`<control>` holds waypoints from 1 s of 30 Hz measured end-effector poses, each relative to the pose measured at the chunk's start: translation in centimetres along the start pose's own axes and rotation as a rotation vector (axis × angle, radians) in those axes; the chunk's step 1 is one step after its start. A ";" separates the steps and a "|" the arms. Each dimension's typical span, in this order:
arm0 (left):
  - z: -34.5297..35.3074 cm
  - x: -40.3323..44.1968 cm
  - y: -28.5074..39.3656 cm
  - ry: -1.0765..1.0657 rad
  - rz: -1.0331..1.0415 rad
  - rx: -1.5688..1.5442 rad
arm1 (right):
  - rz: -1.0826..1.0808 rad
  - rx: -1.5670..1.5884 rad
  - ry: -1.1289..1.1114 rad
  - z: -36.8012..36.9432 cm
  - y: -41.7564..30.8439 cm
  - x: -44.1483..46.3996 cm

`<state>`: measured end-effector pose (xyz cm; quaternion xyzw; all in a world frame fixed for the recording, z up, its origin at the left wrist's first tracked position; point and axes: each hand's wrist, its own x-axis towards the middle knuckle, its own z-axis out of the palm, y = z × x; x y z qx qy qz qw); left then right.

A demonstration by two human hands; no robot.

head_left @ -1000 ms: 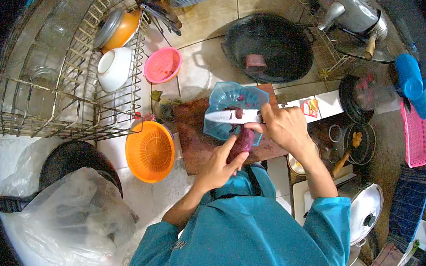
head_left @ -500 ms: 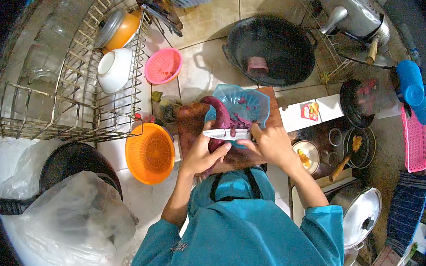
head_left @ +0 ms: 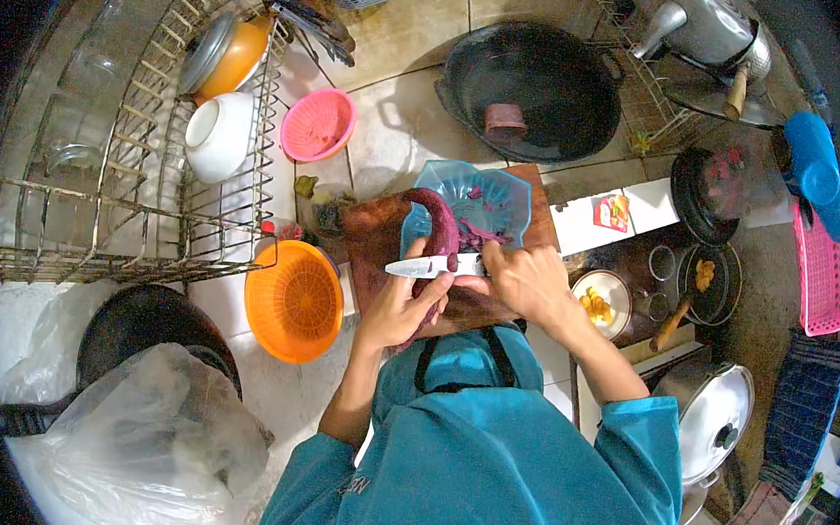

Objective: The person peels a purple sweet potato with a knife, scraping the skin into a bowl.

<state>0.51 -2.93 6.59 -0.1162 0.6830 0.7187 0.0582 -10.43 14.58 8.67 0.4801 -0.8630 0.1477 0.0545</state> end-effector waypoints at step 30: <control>0.7 -1.0 1.8 0.082 0.193 0.169 | -0.096 -0.016 0.070 -1.0 0.9 0.7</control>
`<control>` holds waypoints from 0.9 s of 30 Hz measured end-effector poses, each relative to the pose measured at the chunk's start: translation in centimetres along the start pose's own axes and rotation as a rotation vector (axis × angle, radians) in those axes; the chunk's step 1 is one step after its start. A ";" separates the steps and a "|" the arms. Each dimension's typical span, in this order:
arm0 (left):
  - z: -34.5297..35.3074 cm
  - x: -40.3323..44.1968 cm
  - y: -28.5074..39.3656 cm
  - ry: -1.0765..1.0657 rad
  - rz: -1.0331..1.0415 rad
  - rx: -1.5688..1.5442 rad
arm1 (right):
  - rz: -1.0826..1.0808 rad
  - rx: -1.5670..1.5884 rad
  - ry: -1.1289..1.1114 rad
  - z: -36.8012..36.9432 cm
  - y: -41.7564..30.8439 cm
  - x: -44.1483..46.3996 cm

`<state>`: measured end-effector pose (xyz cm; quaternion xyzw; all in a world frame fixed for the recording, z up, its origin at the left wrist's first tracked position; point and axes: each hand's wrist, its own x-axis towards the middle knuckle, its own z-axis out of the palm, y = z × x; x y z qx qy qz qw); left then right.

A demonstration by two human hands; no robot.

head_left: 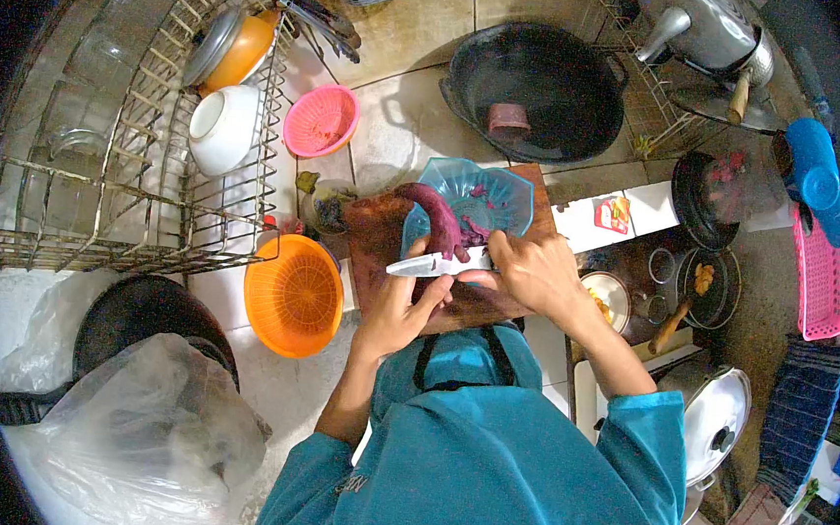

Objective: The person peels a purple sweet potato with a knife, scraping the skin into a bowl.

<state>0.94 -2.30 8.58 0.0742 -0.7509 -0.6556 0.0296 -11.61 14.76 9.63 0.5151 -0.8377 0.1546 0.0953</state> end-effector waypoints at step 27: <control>0.2 0.3 0.0 0.089 0.176 0.161 | 0.029 -0.073 -0.008 -1.7 -0.7 -0.7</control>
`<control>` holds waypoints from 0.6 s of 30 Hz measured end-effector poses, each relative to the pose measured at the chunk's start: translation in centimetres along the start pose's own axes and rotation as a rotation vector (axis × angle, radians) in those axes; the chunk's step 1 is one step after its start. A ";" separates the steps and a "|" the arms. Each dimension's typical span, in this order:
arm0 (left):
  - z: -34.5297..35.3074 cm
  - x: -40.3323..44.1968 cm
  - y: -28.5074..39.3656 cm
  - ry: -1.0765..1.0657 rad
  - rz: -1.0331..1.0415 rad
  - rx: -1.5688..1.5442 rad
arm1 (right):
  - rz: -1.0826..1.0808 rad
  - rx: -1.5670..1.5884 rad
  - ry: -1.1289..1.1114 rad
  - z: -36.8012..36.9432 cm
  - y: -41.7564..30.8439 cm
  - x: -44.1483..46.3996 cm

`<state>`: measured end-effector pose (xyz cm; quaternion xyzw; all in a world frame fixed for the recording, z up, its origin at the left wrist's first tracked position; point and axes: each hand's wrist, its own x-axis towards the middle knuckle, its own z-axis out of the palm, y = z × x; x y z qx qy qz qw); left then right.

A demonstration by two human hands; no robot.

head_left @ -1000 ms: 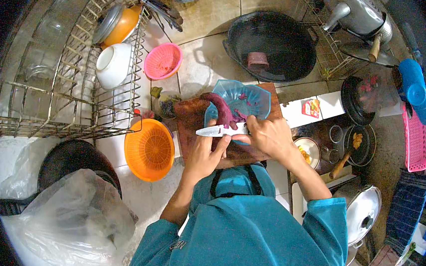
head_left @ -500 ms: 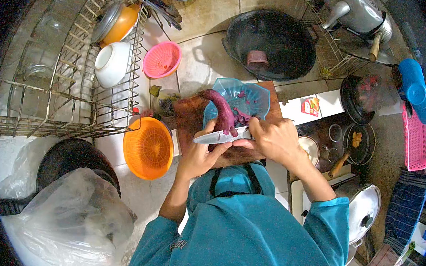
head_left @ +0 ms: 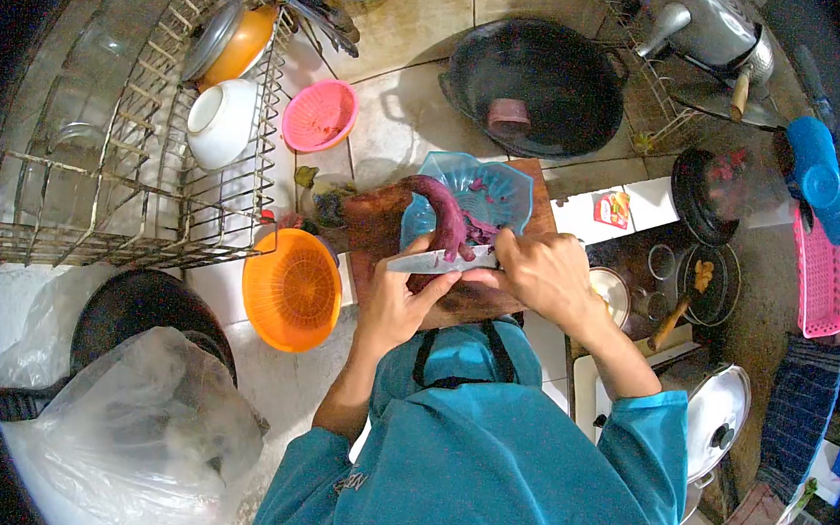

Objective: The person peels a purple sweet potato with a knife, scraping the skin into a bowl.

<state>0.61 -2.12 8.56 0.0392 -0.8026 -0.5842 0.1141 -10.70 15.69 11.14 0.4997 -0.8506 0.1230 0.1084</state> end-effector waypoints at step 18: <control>-0.1 -0.3 0.4 0.082 0.181 0.305 | -0.018 0.035 0.044 -0.1 0.0 0.4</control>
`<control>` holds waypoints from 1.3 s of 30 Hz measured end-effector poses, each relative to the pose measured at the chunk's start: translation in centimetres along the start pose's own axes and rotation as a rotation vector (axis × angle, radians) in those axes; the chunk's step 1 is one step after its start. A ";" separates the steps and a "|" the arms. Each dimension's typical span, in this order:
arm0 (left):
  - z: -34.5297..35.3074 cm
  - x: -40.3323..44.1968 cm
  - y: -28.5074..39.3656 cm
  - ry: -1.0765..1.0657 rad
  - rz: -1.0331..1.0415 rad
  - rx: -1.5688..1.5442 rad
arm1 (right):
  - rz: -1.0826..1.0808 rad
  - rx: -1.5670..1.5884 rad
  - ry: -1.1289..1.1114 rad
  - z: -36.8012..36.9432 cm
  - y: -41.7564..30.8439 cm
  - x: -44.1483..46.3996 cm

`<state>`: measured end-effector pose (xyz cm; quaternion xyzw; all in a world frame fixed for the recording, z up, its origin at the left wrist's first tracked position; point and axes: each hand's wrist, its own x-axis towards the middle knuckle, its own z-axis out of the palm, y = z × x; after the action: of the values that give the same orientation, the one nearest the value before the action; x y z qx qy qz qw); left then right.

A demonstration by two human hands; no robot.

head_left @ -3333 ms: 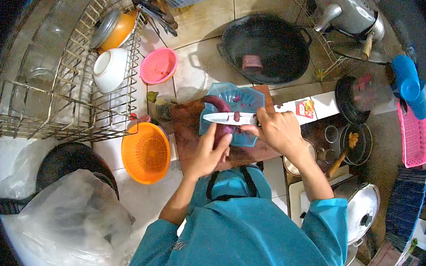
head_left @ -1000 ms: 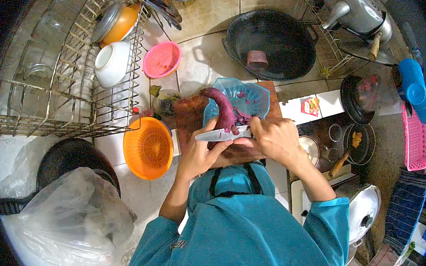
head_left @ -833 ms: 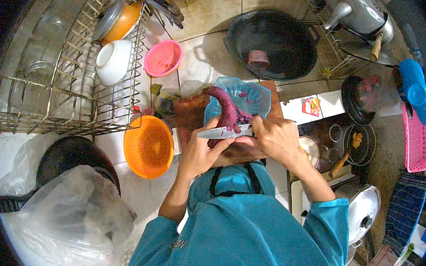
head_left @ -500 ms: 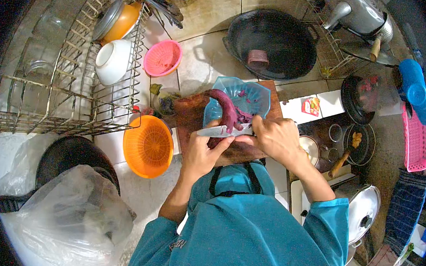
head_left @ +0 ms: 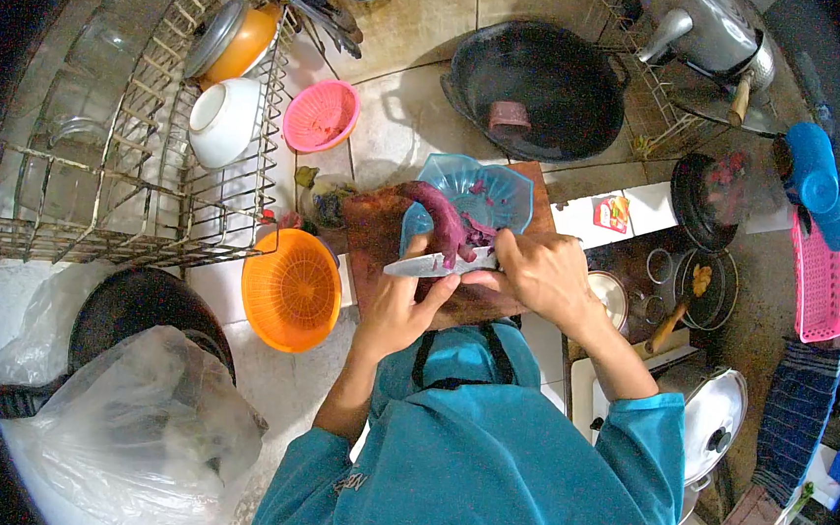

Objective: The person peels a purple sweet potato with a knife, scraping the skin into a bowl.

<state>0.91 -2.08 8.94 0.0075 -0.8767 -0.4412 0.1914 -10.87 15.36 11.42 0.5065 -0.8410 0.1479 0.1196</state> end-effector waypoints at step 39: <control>-0.5 0.8 0.4 -0.040 -0.038 0.068 | 0.049 -0.018 0.013 -0.8 0.0 -0.1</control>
<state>0.41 -2.36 9.71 0.0216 -0.8945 -0.4150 0.1648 -10.80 15.74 12.11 0.4835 -0.8537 0.1464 0.1261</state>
